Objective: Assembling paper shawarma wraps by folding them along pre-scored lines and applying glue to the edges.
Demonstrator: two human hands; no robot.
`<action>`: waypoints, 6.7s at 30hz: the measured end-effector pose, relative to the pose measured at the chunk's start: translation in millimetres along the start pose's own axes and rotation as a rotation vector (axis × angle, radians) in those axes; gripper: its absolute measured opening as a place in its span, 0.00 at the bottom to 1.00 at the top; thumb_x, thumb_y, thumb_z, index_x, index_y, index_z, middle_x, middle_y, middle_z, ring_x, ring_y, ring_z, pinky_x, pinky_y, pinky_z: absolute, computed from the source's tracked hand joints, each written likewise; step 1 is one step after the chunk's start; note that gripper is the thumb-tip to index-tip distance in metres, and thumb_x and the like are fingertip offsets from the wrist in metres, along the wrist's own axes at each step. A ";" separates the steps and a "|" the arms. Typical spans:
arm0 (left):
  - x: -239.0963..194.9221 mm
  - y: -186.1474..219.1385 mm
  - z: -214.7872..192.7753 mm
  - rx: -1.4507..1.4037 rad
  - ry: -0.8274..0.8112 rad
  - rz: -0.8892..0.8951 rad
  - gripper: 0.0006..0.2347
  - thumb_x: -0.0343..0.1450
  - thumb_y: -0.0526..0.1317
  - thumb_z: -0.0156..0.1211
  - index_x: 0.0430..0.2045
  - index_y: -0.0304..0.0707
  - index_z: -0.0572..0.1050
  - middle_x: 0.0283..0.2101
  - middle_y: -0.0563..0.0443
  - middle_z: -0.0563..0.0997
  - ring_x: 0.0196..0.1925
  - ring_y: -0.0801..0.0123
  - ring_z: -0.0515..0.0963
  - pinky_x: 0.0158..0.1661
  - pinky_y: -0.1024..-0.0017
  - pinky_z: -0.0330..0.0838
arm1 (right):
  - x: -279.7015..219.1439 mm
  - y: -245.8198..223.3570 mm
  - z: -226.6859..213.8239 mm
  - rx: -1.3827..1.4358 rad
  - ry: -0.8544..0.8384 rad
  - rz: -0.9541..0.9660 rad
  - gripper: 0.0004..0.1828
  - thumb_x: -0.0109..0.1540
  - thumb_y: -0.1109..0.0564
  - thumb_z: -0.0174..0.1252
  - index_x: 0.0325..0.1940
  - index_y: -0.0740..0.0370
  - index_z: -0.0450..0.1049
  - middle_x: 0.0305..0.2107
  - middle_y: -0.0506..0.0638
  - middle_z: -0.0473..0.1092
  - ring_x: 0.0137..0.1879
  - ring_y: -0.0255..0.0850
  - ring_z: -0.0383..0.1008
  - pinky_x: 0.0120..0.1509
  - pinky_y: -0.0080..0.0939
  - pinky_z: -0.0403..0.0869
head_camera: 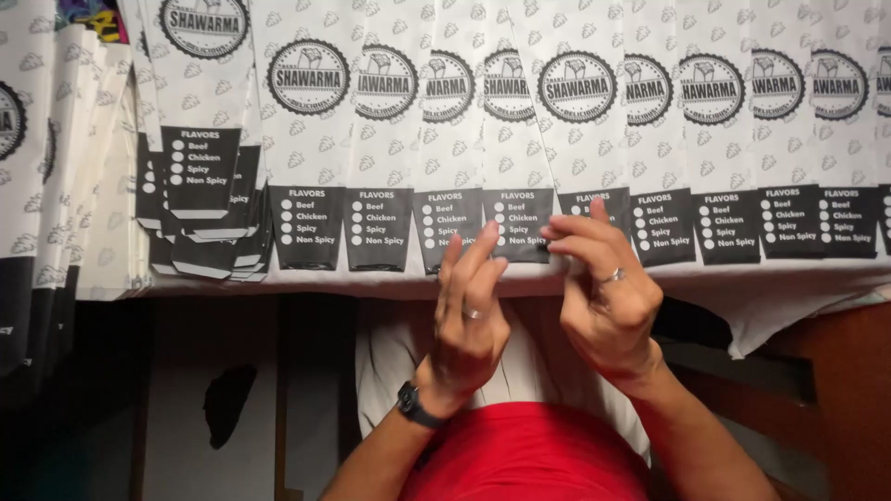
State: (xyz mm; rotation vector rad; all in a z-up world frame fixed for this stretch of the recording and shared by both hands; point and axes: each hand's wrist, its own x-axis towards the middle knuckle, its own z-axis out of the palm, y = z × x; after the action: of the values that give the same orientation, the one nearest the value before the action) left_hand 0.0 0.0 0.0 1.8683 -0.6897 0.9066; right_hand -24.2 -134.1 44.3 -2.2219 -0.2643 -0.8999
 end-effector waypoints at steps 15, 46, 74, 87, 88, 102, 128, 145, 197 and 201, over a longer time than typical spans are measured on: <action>12.7 -64.0 -72.2 0.015 -0.264 0.111 0.06 0.71 0.30 0.66 0.39 0.30 0.81 0.51 0.36 0.82 0.53 0.52 0.85 0.65 0.52 0.69 | 0.1 -10.6 40.0 0.087 -0.150 -0.163 0.07 0.64 0.71 0.56 0.43 0.71 0.78 0.47 0.60 0.78 0.51 0.52 0.81 0.72 0.56 0.70; 10.2 -28.8 -41.3 0.106 -0.078 -0.283 0.08 0.69 0.25 0.61 0.39 0.32 0.74 0.43 0.47 0.78 0.52 0.54 0.81 0.70 0.43 0.50 | 12.0 -11.0 41.6 0.135 -0.218 0.127 0.06 0.63 0.67 0.64 0.43 0.67 0.76 0.39 0.55 0.75 0.46 0.50 0.80 0.74 0.58 0.66; 1.6 -30.8 -55.9 0.150 -0.018 0.023 0.06 0.72 0.22 0.55 0.39 0.26 0.76 0.50 0.35 0.82 0.52 0.49 0.85 0.65 0.54 0.68 | 14.9 -24.1 46.0 0.058 -0.075 -0.084 0.17 0.58 0.73 0.61 0.51 0.72 0.77 0.52 0.62 0.73 0.56 0.55 0.78 0.74 0.58 0.68; 18.3 -78.8 -116.3 0.069 -0.230 0.020 0.08 0.71 0.28 0.64 0.43 0.23 0.79 0.54 0.33 0.79 0.54 0.48 0.84 0.66 0.53 0.66 | 4.5 -37.0 91.8 0.113 -0.186 -0.158 0.10 0.61 0.69 0.62 0.47 0.71 0.78 0.45 0.59 0.77 0.49 0.53 0.81 0.68 0.56 0.73; 13.8 -82.6 -115.5 0.069 -0.227 0.016 0.08 0.71 0.28 0.64 0.43 0.23 0.79 0.54 0.33 0.79 0.54 0.48 0.84 0.66 0.53 0.66 | 4.2 -35.6 92.3 0.114 -0.191 -0.159 0.10 0.61 0.69 0.62 0.47 0.71 0.78 0.45 0.59 0.77 0.49 0.53 0.81 0.68 0.56 0.73; 3.3 -91.9 -113.5 -0.099 -0.236 -0.121 0.02 0.73 0.28 0.61 0.34 0.23 0.79 0.57 0.33 0.74 0.54 0.49 0.85 0.65 0.53 0.69 | 6.7 -30.7 92.8 0.067 -0.189 -0.243 0.03 0.65 0.68 0.58 0.37 0.69 0.76 0.43 0.59 0.78 0.48 0.52 0.81 0.72 0.60 0.68; 7.0 -66.1 -77.4 0.153 0.063 -0.347 0.05 0.73 0.25 0.55 0.37 0.33 0.75 0.43 0.45 0.78 0.51 0.50 0.80 0.62 0.52 0.70 | 32.5 -42.5 83.4 0.230 -0.343 0.212 0.10 0.57 0.70 0.68 0.39 0.64 0.76 0.38 0.53 0.77 0.47 0.49 0.80 0.78 0.61 0.60; 15.9 -62.3 -77.7 0.151 0.133 -0.334 0.03 0.73 0.24 0.57 0.37 0.27 0.74 0.37 0.46 0.79 0.47 0.51 0.80 0.46 0.63 0.80 | 26.4 -43.3 86.0 0.190 -0.329 0.139 0.11 0.58 0.68 0.64 0.44 0.62 0.77 0.43 0.54 0.76 0.49 0.51 0.79 0.79 0.58 0.59; 28.1 -105.2 -150.6 0.067 -0.167 -0.312 0.05 0.71 0.28 0.66 0.27 0.27 0.76 0.49 0.39 0.74 0.47 0.54 0.86 0.47 0.66 0.82 | 27.6 -65.9 142.1 0.201 -0.234 -0.014 0.08 0.62 0.68 0.64 0.29 0.67 0.73 0.39 0.54 0.76 0.48 0.50 0.80 0.78 0.59 0.59; 33.1 -99.7 -149.6 0.163 -0.127 -0.341 0.07 0.69 0.29 0.69 0.34 0.31 0.74 0.47 0.43 0.74 0.51 0.53 0.83 0.49 0.64 0.80 | 35.7 -64.9 139.0 0.231 -0.308 0.060 0.07 0.56 0.69 0.66 0.32 0.65 0.74 0.40 0.55 0.75 0.48 0.55 0.79 0.76 0.64 0.60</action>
State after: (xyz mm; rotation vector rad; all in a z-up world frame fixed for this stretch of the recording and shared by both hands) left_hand 49.9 174.2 24.2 2.1214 -0.3615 0.6432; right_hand 47.8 5.6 33.8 -2.1320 -0.4199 -0.4654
